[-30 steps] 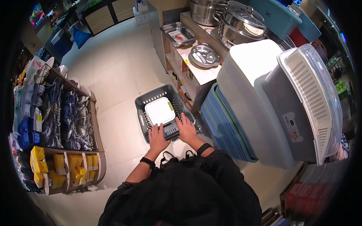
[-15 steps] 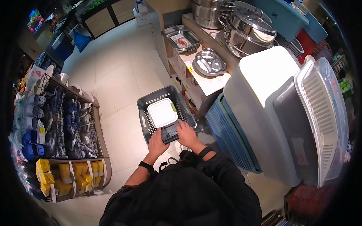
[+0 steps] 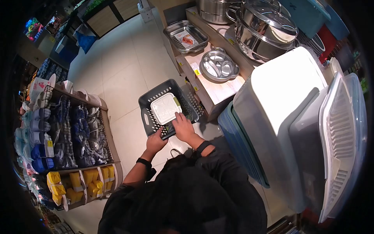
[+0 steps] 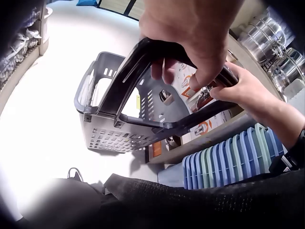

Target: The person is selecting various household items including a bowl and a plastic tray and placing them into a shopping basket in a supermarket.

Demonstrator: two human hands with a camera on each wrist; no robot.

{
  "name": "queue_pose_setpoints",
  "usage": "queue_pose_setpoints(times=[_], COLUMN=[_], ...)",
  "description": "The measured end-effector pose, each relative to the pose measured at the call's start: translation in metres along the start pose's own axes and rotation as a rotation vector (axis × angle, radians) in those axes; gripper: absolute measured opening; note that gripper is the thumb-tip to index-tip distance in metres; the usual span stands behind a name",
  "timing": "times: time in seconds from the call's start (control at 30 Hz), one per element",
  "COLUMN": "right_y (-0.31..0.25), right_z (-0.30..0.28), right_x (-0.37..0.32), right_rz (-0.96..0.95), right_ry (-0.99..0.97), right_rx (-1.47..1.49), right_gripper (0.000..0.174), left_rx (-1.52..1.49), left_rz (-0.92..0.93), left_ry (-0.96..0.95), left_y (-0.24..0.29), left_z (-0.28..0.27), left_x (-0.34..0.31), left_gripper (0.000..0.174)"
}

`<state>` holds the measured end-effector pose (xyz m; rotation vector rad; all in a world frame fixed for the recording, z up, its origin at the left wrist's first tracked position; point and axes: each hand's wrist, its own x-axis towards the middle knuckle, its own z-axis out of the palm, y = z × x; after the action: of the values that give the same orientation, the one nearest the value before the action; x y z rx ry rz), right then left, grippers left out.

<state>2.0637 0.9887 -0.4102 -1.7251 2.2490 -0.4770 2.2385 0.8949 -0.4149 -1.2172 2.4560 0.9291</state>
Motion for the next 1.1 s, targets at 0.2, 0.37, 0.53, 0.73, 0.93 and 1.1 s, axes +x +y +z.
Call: queue_pose_setpoints(times=[0.2,0.37,0.53,0.73,0.93,1.1], right_y=[0.004,0.006,0.006,0.007,0.021,0.028], right_z=[0.003,0.008,0.009,0.004,0.013,0.025], right_x=[0.03,0.052,0.078,0.112,0.147,0.172], right_rz=[0.015,0.062,0.043,0.074,0.162,0.066], right_ry=[-0.06,-0.105,0.059,0.009,-0.194,-0.183], right_rx=[-0.008,-0.049,-0.185,-0.207,-0.117,-0.189], right_gripper=[0.044,0.047,0.047,0.061,0.063,0.059], left_rx=[0.096,-0.013,-0.018,-0.022,-0.001,-0.066], left_rz=[0.239,0.231,0.144,0.199,0.388,0.352], left_ry=[0.439,0.29,-0.066,-0.16,0.055,0.039], left_y=[-0.011,-0.022,-0.025,-0.032,-0.046,-0.058], left_z=[0.0,-0.011,-0.033,-0.045,-0.054,-0.069], left_x=[0.02,0.046,0.076,0.11,0.138,0.16], left_gripper=[0.099,0.093,0.057,0.057,0.089,0.092])
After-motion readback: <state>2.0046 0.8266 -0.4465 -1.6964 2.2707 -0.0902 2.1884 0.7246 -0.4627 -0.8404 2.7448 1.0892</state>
